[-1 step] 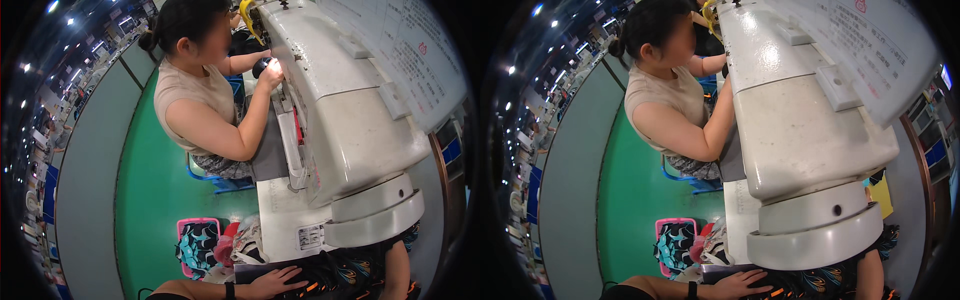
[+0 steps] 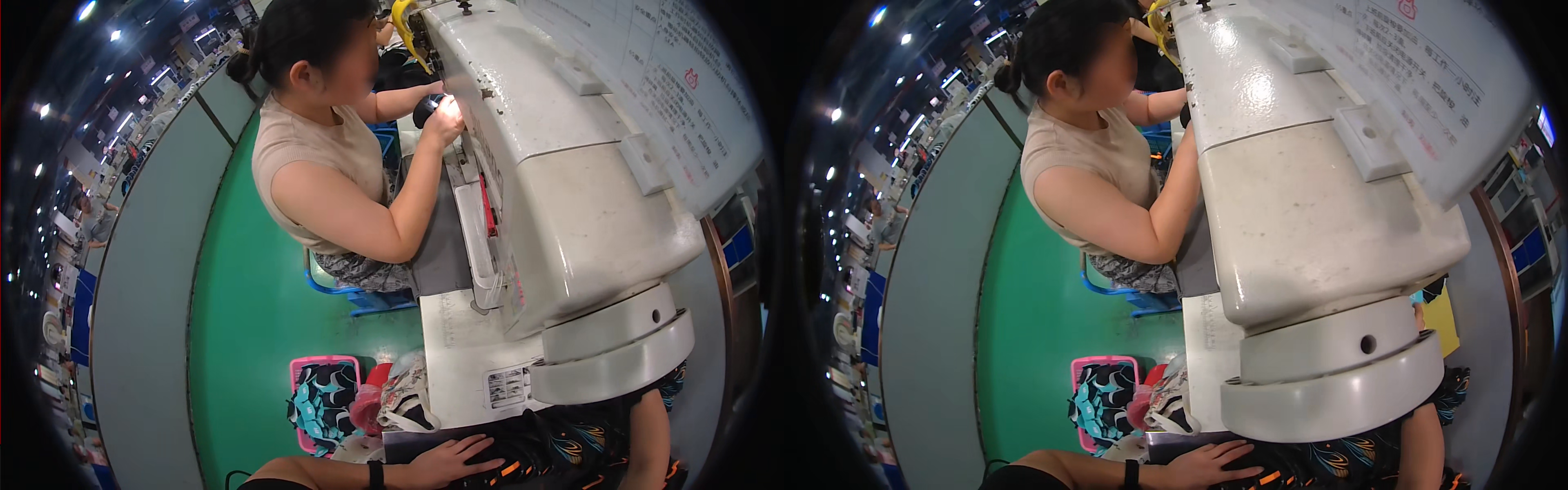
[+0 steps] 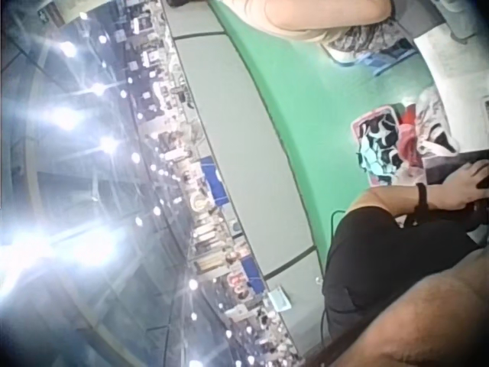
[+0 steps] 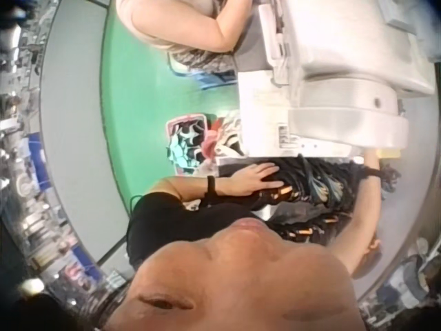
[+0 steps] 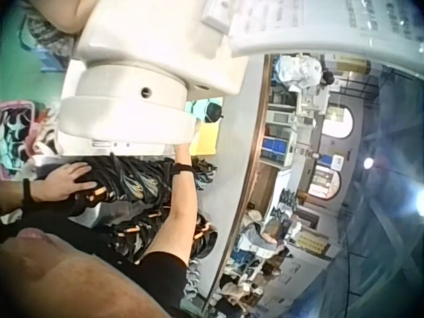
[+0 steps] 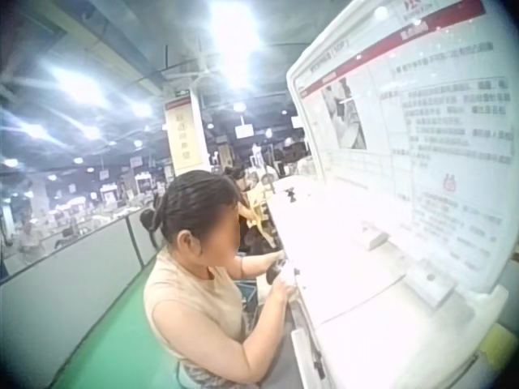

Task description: Inspecting, arranging, and organizing shoe upper components on a manufacturing assembly table.

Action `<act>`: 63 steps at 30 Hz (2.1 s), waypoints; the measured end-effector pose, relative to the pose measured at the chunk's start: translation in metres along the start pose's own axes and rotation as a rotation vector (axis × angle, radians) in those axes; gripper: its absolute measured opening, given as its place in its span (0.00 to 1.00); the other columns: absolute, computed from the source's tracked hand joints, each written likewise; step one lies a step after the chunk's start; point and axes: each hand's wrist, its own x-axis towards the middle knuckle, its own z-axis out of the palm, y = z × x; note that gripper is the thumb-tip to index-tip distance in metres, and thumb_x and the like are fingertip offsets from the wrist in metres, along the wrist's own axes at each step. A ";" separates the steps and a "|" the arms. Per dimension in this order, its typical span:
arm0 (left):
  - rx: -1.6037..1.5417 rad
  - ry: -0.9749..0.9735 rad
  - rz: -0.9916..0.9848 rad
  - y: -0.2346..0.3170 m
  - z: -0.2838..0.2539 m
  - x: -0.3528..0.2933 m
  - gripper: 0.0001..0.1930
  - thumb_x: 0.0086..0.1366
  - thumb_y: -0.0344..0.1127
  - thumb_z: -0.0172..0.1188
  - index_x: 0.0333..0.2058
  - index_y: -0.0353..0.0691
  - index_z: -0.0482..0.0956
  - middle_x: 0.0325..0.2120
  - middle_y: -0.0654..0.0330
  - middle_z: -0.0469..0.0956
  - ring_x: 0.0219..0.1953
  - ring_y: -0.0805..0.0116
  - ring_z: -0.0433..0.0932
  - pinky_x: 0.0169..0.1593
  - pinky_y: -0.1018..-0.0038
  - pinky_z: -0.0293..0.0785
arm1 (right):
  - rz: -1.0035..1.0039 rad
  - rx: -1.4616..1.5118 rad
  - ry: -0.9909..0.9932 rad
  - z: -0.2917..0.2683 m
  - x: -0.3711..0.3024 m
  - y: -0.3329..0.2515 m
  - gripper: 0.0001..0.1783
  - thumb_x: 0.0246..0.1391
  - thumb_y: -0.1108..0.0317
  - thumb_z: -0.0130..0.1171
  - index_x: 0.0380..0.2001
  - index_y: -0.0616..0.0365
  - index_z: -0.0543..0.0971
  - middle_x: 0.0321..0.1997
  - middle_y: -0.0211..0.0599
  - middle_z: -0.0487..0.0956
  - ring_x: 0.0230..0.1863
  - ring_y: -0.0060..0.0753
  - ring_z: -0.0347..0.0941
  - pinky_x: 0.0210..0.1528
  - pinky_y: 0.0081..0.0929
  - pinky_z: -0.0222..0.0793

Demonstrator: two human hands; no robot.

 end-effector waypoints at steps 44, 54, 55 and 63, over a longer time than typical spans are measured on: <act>0.125 0.152 -0.032 0.004 0.039 0.025 0.48 0.49 0.23 0.55 0.69 0.54 0.48 0.63 0.44 0.56 0.65 0.52 0.58 0.54 0.69 0.67 | 0.506 -0.111 -0.423 -0.214 -0.097 -0.078 0.51 0.35 0.74 0.61 0.66 0.64 0.53 0.70 0.53 0.53 0.72 0.55 0.47 0.74 0.41 0.39; 0.133 0.089 -0.107 0.001 0.052 0.035 0.51 0.46 0.22 0.57 0.70 0.50 0.44 0.62 0.40 0.58 0.64 0.48 0.60 0.50 0.68 0.73 | 0.528 -0.301 -0.446 -0.174 -0.083 -0.069 0.43 0.35 0.77 0.61 0.61 0.65 0.60 0.68 0.53 0.57 0.72 0.54 0.46 0.73 0.43 0.41; 0.127 0.089 -0.101 0.002 0.049 0.038 0.51 0.46 0.22 0.57 0.70 0.50 0.44 0.62 0.40 0.58 0.64 0.48 0.60 0.50 0.68 0.73 | 0.526 -0.326 -0.448 -0.167 -0.084 -0.065 0.44 0.35 0.77 0.62 0.61 0.65 0.60 0.68 0.52 0.57 0.72 0.53 0.46 0.73 0.44 0.40; 0.064 0.043 -0.126 0.002 0.044 0.042 0.52 0.45 0.21 0.56 0.69 0.50 0.44 0.60 0.42 0.59 0.60 0.45 0.63 0.50 0.64 0.76 | 0.480 -0.421 -0.442 -0.153 -0.089 -0.065 0.33 0.41 0.76 0.62 0.55 0.68 0.68 0.63 0.52 0.66 0.69 0.52 0.55 0.72 0.48 0.43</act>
